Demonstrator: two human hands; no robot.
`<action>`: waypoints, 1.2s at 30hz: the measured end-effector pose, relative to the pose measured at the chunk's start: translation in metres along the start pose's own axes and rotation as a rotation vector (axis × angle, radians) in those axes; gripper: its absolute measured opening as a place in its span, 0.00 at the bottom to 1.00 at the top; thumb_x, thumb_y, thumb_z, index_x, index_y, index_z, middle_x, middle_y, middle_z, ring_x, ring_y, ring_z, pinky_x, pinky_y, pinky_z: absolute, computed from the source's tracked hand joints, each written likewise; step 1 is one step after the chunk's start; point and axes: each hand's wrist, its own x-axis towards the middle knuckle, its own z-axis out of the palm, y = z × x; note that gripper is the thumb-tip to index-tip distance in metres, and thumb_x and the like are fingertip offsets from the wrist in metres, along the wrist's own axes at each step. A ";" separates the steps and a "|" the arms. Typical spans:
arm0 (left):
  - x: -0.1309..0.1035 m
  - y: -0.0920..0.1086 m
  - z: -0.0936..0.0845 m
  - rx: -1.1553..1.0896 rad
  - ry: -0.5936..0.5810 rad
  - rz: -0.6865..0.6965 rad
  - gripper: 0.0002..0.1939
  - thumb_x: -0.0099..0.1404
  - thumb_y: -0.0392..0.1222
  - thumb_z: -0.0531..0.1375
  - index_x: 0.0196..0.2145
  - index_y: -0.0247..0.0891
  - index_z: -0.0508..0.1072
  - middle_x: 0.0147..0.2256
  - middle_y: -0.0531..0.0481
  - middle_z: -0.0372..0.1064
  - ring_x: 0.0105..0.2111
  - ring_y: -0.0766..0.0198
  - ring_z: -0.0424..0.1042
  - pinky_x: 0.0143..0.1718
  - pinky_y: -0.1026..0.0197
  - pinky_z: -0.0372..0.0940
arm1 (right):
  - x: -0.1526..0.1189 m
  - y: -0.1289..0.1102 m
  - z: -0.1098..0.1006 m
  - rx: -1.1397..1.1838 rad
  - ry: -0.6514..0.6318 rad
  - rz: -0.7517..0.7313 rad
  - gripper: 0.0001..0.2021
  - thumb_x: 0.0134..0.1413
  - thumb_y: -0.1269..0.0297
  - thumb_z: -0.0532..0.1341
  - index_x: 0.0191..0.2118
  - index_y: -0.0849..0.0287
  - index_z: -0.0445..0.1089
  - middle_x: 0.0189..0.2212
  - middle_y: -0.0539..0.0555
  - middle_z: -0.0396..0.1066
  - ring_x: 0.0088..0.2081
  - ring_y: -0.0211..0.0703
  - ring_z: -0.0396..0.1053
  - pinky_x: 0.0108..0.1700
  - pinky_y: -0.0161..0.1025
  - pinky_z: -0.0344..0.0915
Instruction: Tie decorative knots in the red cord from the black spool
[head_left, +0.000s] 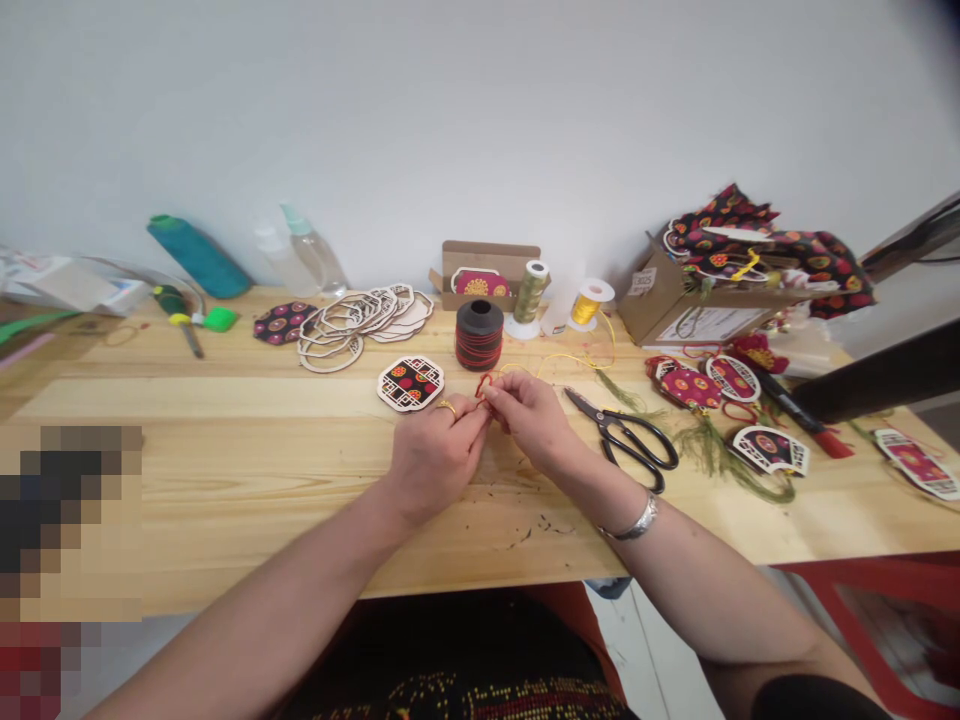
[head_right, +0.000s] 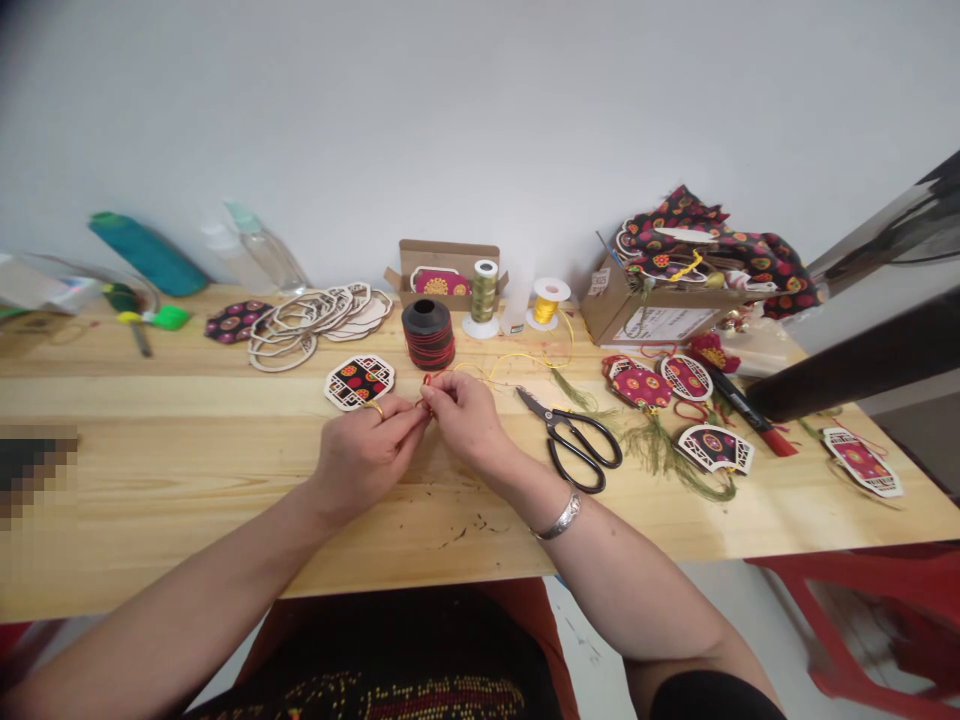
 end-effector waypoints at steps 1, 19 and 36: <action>0.000 0.000 0.000 -0.005 -0.006 -0.002 0.13 0.65 0.39 0.52 0.40 0.39 0.77 0.32 0.47 0.75 0.28 0.64 0.70 0.27 0.62 0.58 | 0.000 0.001 0.001 -0.001 0.004 -0.001 0.07 0.48 0.62 0.58 0.25 0.59 0.63 0.18 0.45 0.60 0.21 0.32 0.55 0.22 0.31 0.54; 0.018 -0.001 -0.021 -0.922 -0.152 -0.745 0.17 0.57 0.44 0.61 0.44 0.36 0.75 0.19 0.54 0.68 0.18 0.69 0.63 0.21 0.65 0.58 | 0.000 -0.010 -0.009 -0.302 0.037 -0.158 0.05 0.50 0.67 0.57 0.25 0.59 0.63 0.21 0.48 0.66 0.25 0.35 0.62 0.30 0.34 0.59; 0.017 -0.001 -0.016 -0.920 -0.131 -0.705 0.08 0.55 0.41 0.61 0.31 0.39 0.80 0.23 0.53 0.74 0.24 0.67 0.69 0.27 0.66 0.63 | -0.003 -0.008 -0.005 -0.341 -0.008 -0.148 0.06 0.50 0.67 0.59 0.24 0.59 0.64 0.22 0.47 0.67 0.25 0.35 0.62 0.30 0.34 0.58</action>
